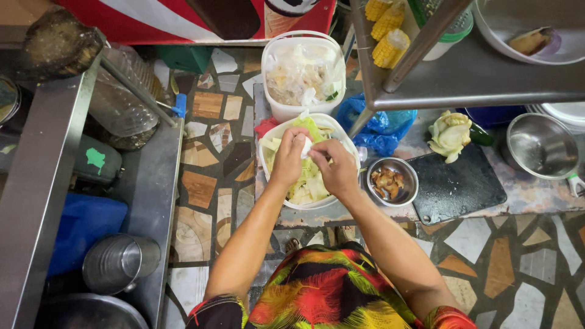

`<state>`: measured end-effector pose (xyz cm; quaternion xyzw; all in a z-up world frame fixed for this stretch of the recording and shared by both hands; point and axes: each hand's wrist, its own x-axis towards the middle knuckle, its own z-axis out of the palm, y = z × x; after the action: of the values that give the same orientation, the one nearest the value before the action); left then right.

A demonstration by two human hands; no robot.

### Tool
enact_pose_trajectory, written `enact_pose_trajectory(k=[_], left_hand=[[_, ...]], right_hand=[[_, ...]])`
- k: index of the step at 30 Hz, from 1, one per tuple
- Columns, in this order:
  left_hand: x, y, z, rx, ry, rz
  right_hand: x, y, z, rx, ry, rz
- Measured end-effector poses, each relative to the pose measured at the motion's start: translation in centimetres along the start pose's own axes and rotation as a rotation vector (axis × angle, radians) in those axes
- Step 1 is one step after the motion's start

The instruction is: The person washes cabbage in a sink, chops it on a cutting board, places it into a bowl, adds meat and a peeled hard-boiled egg, and then retrieves a bottle of dressing from a refrigerator to apply it to the salad.

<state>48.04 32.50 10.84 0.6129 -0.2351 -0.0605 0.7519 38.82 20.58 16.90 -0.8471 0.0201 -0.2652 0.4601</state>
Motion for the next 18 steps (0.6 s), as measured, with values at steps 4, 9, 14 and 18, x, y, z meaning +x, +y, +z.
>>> enact_pose_trajectory(k=[4,9,14,18], left_hand=[[0.0,0.8,0.1,-0.115,0.013,-0.118],[-0.5,1.6,0.0,-0.051,0.002,0.074],[-0.6,1.5,-0.3,-0.166,-0.030,-0.032],[-0.6,-0.2,-0.1,-0.310,-0.051,-0.175]], right_hand=[[-0.1,1.4,0.3,0.115,-0.120,0.103],[-0.1,4.1,0.7,0.220,-0.068,0.268],[0.3,4.8,0.7,0.255,-0.050,0.083],[-0.4,1.5,0.3,0.259,-0.134,0.338]])
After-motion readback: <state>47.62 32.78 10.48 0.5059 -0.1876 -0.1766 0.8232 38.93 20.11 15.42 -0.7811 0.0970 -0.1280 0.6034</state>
